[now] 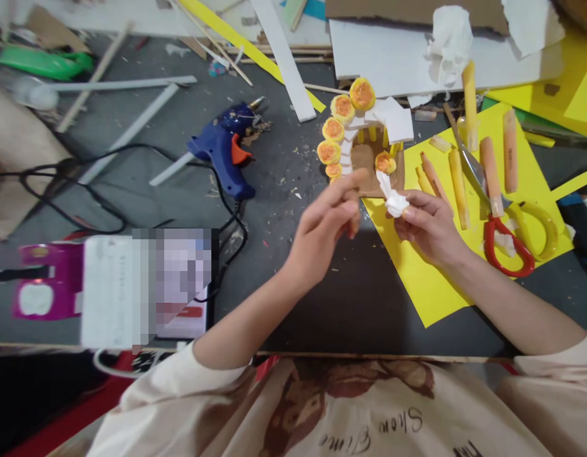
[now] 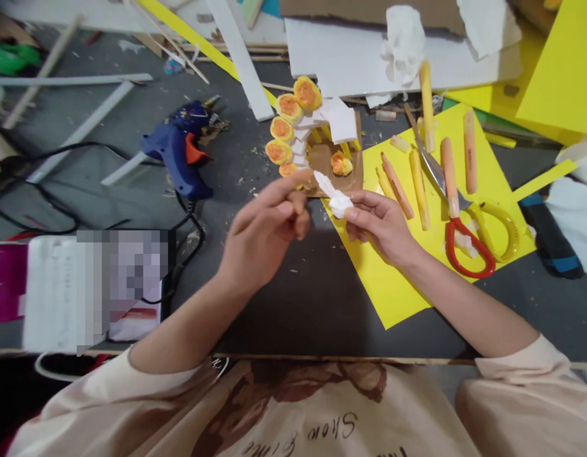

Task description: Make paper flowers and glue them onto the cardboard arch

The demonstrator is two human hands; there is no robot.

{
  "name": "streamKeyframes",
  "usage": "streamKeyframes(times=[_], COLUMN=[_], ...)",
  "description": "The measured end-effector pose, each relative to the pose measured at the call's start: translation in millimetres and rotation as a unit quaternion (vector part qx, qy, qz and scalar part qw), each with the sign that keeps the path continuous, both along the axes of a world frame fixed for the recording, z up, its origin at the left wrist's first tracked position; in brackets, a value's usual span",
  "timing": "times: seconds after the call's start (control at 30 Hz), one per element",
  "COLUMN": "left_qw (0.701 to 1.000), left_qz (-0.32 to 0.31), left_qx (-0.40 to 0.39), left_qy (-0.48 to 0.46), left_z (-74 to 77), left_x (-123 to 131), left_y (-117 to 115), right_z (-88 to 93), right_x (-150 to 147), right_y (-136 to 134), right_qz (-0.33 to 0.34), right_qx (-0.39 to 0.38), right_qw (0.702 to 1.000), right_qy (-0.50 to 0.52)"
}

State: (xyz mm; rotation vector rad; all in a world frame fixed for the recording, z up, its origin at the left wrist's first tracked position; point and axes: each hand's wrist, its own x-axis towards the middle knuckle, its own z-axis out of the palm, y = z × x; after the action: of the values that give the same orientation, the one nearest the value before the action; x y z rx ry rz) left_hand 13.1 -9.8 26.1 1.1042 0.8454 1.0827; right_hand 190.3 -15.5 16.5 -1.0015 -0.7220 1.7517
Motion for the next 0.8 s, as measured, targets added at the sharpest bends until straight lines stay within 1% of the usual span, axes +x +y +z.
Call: streamKeyframes(times=[0.03,0.1,0.23,0.33,0.47,0.63,0.7,0.8], left_qw=[1.0,0.999,0.998,0.993,0.982,0.966,0.957,0.938], left_qz=[-0.024,-0.033,-0.014,-0.002,0.007,-0.009,-0.014,-0.013], left_qx=[-0.013,-0.011,0.049,0.091,0.142,0.183,0.206,0.26], left_qy=[0.0,-0.001,0.027,0.07,0.123,0.183,0.204,0.228], left_z=[-1.6,-9.2,-29.4,-37.2,-35.1,-22.8,-18.9,-16.5], left_x=[7,13,12,11,11,10,9,8], left_y=[-3,-4,-3,-6,-9,-9,-9,-10], right_z=[-0.3,-0.9,-0.3,1.6,3.1,2.6,2.3,1.6], right_x=[0,1,1,1,0,-1,-1,-1], right_y=[0,0,1,2,3,2,2,0], right_qz=[0.004,0.016,0.034,0.042,0.038,0.027,0.025,0.024], right_qx=[0.0,-0.004,-0.029,-0.035,-0.037,-0.027,-0.021,-0.012], right_qw=[1.0,1.0,0.999,0.999,0.998,0.999,0.999,0.999], right_qy=[0.003,0.007,0.006,-0.007,-0.019,-0.019,-0.019,-0.024])
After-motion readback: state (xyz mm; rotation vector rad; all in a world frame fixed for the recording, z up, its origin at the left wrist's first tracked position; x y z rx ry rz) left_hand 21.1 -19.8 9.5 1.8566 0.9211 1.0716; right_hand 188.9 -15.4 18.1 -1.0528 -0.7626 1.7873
